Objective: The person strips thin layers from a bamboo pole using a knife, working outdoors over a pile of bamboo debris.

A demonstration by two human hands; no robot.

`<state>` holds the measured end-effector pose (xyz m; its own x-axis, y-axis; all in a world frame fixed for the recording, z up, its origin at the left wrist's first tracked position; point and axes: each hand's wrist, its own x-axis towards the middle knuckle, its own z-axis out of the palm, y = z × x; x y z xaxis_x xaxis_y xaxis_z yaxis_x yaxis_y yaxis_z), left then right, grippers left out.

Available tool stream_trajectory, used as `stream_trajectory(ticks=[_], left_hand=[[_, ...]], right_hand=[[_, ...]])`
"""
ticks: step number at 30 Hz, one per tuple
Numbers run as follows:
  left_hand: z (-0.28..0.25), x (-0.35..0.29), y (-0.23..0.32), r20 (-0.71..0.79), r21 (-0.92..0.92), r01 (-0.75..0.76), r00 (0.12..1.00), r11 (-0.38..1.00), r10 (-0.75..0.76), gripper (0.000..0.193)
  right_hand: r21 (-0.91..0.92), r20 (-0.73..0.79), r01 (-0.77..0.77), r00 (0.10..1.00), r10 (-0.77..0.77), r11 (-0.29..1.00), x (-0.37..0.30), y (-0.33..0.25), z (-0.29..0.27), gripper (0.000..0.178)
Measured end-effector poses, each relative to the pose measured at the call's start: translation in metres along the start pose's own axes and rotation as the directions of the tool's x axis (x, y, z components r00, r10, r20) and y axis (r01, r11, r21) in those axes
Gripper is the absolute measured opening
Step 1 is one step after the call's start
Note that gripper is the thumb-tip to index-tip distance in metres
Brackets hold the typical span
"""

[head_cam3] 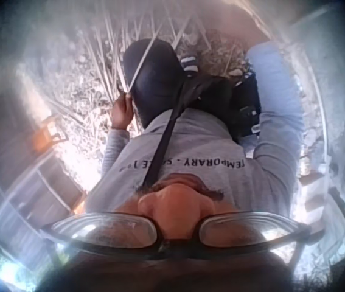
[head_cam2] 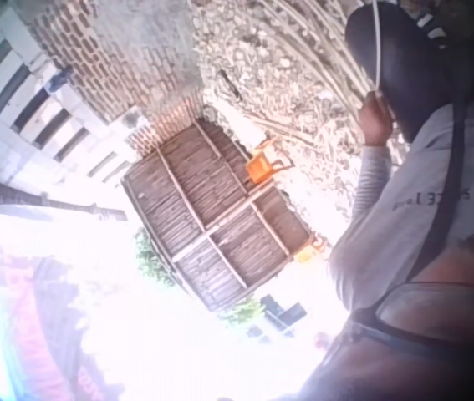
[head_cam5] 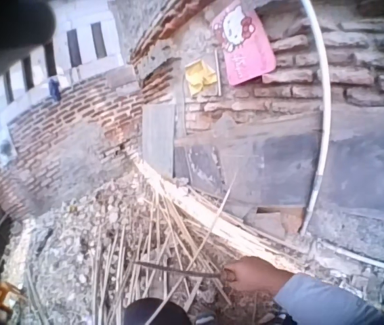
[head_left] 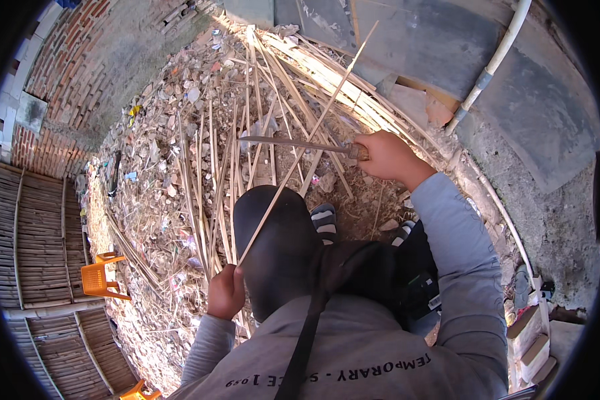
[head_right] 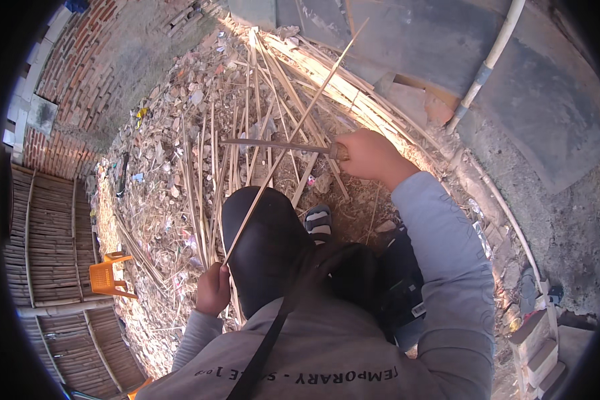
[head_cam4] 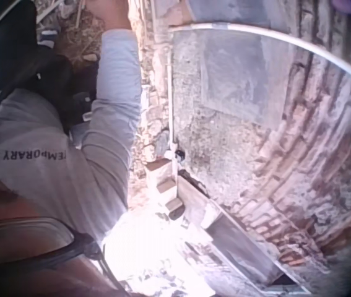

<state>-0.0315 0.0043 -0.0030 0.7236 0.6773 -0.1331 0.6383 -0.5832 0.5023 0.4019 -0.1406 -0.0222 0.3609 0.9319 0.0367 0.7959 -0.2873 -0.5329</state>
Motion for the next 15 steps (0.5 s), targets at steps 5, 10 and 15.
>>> stream_trajectory(ticks=[5,10,15], left_hand=[[0.010,0.006,0.010,-0.062,0.147,-0.045,0.997,0.988,0.055,0.036],[0.014,0.009,0.007,-0.078,0.222,-0.060,0.994,0.973,0.079,0.033],[0.011,0.012,0.011,-0.095,0.247,-0.060,0.992,0.967,0.086,0.035]], right_hand=[[-0.133,0.011,0.005,1.000,-0.003,0.991,0.002,-0.025,0.000,0.031],[0.135,0.109,-0.208,0.975,0.194,0.969,0.012,0.005,0.013,0.040],[0.116,-0.027,-0.130,0.991,0.134,0.985,0.007,0.002,0.022,0.019]])
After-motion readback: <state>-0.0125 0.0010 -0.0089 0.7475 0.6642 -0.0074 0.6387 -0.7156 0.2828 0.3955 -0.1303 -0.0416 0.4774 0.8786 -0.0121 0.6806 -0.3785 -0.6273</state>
